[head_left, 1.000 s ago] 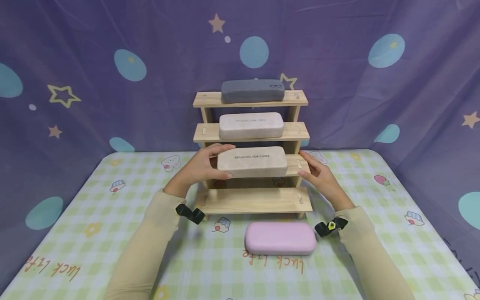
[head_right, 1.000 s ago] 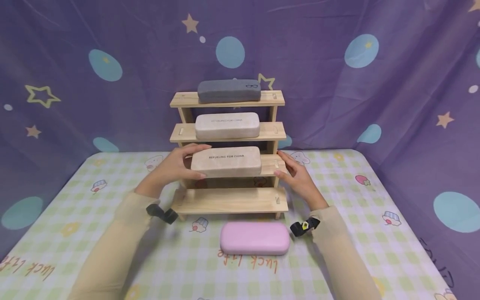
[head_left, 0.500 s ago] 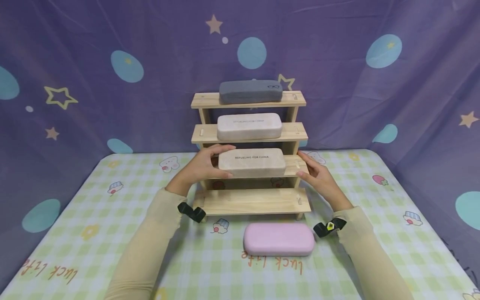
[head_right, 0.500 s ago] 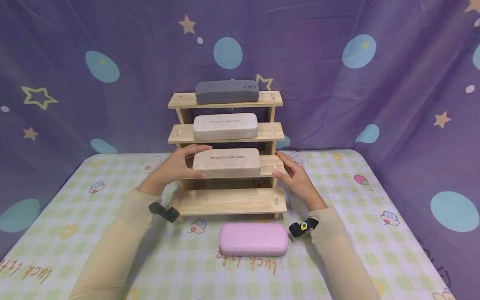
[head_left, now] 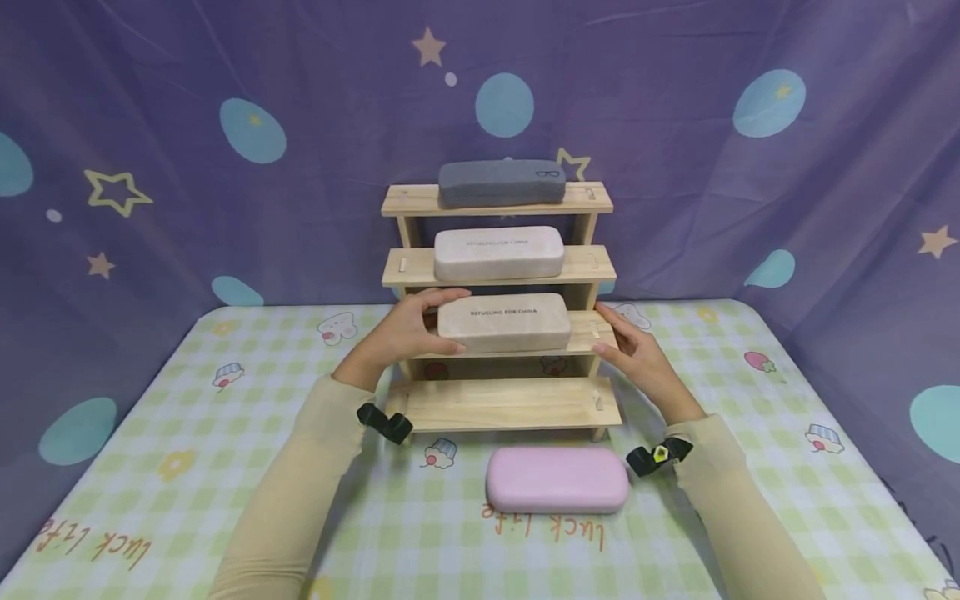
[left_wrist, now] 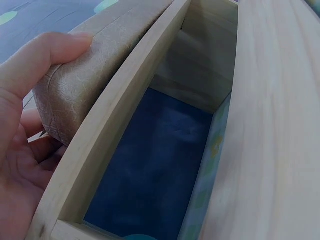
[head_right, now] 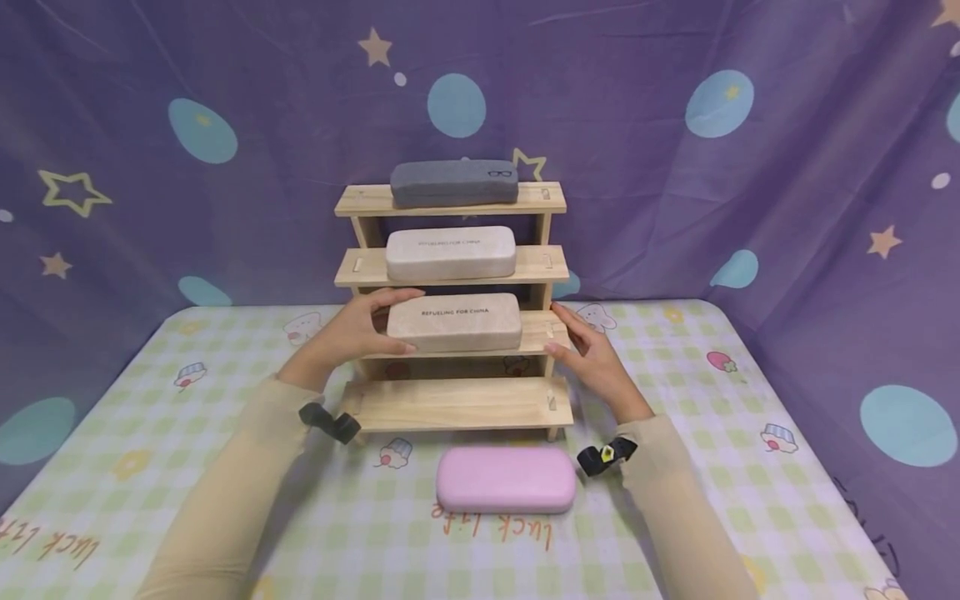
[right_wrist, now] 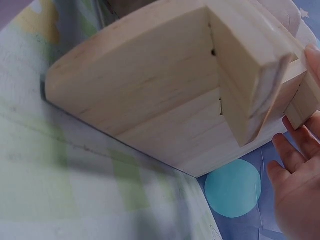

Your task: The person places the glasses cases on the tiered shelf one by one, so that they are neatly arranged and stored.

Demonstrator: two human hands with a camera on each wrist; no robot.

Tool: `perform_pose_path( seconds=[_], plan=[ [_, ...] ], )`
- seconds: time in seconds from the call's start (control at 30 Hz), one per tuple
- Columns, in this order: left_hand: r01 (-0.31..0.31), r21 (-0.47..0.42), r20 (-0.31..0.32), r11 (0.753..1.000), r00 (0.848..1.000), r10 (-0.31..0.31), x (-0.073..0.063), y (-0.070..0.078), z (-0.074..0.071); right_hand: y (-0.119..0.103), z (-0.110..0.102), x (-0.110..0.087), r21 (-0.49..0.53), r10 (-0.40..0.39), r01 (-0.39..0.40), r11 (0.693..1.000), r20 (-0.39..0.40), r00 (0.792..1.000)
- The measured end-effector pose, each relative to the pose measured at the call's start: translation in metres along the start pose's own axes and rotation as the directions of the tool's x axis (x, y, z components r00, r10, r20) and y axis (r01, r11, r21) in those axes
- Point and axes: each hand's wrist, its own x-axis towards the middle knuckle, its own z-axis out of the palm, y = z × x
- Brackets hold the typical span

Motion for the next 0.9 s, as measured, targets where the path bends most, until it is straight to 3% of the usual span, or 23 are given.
perform_pose_path(
  seconds=[0.23, 0.57, 0.9],
  plan=[
    [0.002, 0.046, -0.007, 0.999, 1.0, -0.002, -0.0003, -0.0015, -0.0003, 0.0005, 0.0003, -0.0005, -0.004, -0.003, 0.003, 1.0, 0.002, 1.0],
    [-0.016, -0.022, 0.01, 1.0, 1.0, 0.016, -0.0025, -0.0051, -0.0022, -0.001, 0.0011, -0.0007, 0.006, -0.003, 0.003, 1.0, 0.011, 1.0],
    [0.014, 0.092, -0.003, 0.996, 1.0, -0.014, -0.0051, 0.0015, -0.0004, -0.0013, -0.0004, -0.0009, 0.006, -0.012, 0.012, 1.0, 0.008, 1.0]
  ],
)
